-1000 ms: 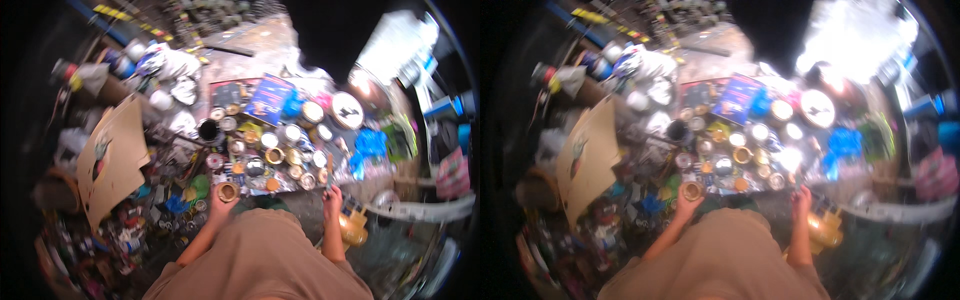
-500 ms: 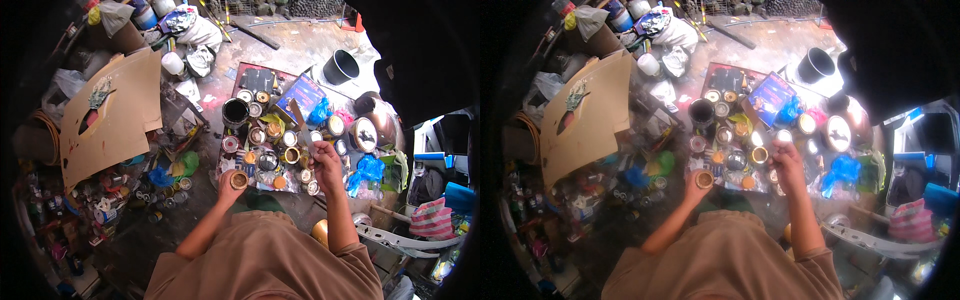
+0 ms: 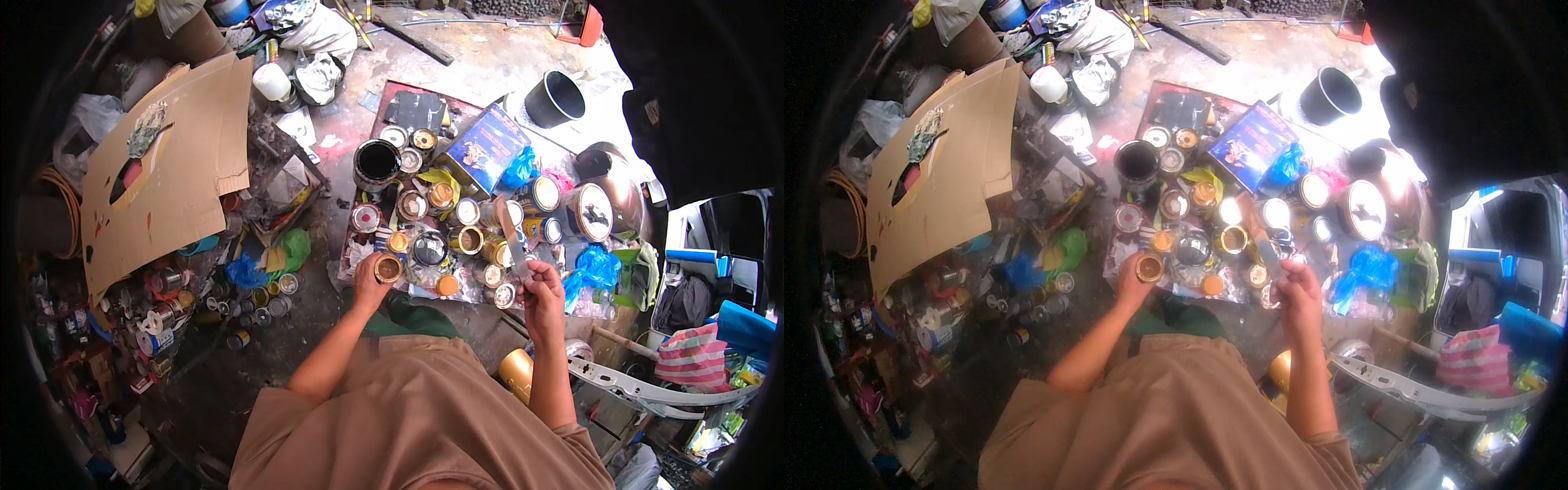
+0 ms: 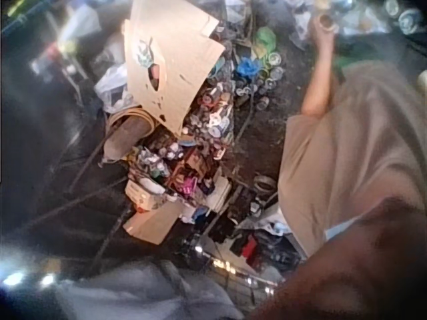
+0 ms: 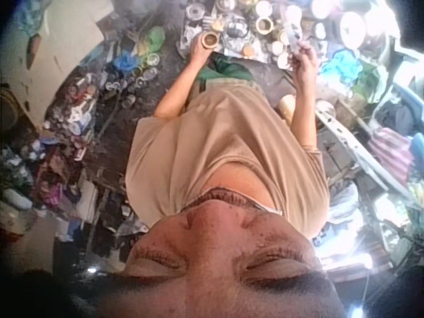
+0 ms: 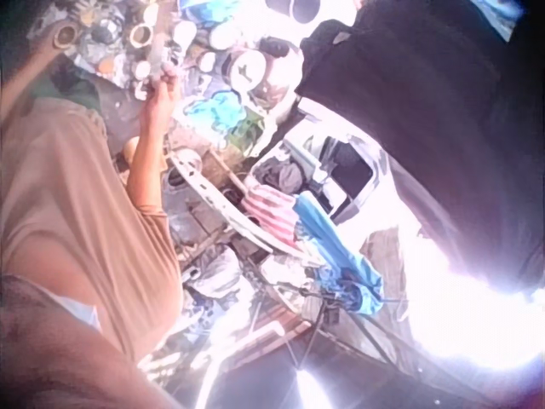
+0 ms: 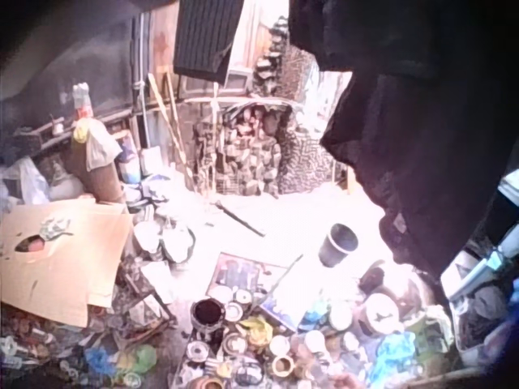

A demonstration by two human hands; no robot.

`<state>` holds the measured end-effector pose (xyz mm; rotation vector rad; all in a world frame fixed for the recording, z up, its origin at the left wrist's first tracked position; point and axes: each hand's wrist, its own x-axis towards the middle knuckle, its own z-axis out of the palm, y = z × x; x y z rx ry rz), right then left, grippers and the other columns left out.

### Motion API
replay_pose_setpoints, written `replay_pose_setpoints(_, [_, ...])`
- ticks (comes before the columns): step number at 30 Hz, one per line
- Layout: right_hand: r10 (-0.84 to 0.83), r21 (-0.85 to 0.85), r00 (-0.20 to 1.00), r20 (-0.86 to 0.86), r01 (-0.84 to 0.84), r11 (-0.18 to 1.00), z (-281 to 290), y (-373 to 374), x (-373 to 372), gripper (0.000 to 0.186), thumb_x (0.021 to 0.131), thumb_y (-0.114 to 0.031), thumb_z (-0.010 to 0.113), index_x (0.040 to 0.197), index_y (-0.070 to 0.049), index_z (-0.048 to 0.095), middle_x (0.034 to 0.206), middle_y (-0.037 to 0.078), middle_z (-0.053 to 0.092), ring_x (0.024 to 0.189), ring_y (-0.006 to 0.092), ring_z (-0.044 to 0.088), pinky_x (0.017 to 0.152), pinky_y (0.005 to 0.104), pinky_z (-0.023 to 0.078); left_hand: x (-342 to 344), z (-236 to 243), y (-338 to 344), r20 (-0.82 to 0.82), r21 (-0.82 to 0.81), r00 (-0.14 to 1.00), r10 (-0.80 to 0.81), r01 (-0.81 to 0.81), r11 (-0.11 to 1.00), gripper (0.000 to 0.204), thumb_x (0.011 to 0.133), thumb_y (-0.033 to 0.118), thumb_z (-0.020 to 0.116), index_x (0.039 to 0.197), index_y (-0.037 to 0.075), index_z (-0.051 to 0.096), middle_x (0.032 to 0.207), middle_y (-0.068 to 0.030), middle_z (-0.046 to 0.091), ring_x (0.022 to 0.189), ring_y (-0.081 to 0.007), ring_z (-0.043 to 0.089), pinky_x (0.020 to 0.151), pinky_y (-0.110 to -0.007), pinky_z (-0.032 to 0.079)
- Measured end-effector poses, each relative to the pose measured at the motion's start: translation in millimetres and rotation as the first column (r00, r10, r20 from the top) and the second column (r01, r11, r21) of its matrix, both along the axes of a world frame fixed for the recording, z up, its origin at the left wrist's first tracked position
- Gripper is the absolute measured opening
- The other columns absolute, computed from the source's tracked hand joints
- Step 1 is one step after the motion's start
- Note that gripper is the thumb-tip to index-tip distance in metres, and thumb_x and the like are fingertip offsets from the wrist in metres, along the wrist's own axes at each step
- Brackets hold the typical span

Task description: The person uses a metal spatula to stir a brown substance inside a small paint can. They scrape the sides of the can to mix the contents thoroughly. The person then places the can back on a cluttered table among other paint cans and tools.

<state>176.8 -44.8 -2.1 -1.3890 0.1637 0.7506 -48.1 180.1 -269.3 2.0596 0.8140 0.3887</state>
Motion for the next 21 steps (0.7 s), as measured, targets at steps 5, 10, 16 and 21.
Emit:
replay_pose_setpoints(5, [0.069, 0.014, 0.997, 0.04, -0.069, 0.997, -3, -1, 6, 0.034, 0.088, 0.003, 0.055, 0.121, -0.001, 0.06, 0.101, 0.003, 0.059, 0.081, 0.0125, 0.059, 0.072, 0.026, 0.048, 4, 6, 1, -0.033, -0.065, 0.999, -0.017, 0.015, 0.998, 0.083, 0.07, 0.016, 0.09, 0.14, 0.008, 0.046, 0.135, -0.0157, 0.055, 0.128, -0.0387, 0.05, 0.107, -0.048, 0.042])
replay_pose_setpoints(10, [0.065, -0.041, 0.993, 0.102, -0.061, 0.997, 8, 16, 5, 0.033, 0.086, 0.001, 0.054, 0.118, 0.0, 0.061, 0.105, 0.004, 0.06, 0.081, 0.0122, 0.057, 0.072, 0.0268, 0.047, -23, 22, -6, -0.057, -0.019, 0.993, 0.102, -0.103, 0.994, 0.083, 0.073, 0.009, 0.083, 0.144, 0.005, 0.042, 0.143, -0.0201, 0.047, 0.134, -0.0412, 0.042, 0.113, -0.051, 0.035])
replay_pose_setpoints(16, [0.097, -0.085, 0.966, 0.239, -0.078, 0.993, 8, 33, 9, 0.032, 0.089, 0.003, 0.05, 0.12, -0.001, 0.058, 0.094, 0.004, 0.062, 0.073, 0.0111, 0.059, 0.063, 0.0244, 0.049, -53, 164, 92, 0.118, 0.434, 0.961, 0.252, -0.278, 0.857, 0.074, 0.076, 0.008, 0.077, 0.143, 0.005, 0.045, 0.15, -0.0205, 0.041, 0.139, -0.0428, 0.035, 0.115, -0.057, 0.029])
replay_pose_setpoints(21, [0.268, -0.11, 0.922, 0.28, -0.246, 0.963, 6, 116, -1, 0.036, 0.091, 0.001, 0.052, 0.126, 0.001, 0.058, 0.097, 0.004, 0.061, 0.072, 0.0095, 0.057, 0.063, 0.0235, 0.046, -72, 266, 232, -0.318, 0.682, 0.91, 0.266, 0.024, 0.731, 0.09, 0.074, 0.015, 0.084, 0.152, 0.013, 0.041, 0.157, -0.0211, 0.031, 0.146, -0.0447, 0.027, 0.119, -0.055, 0.028])
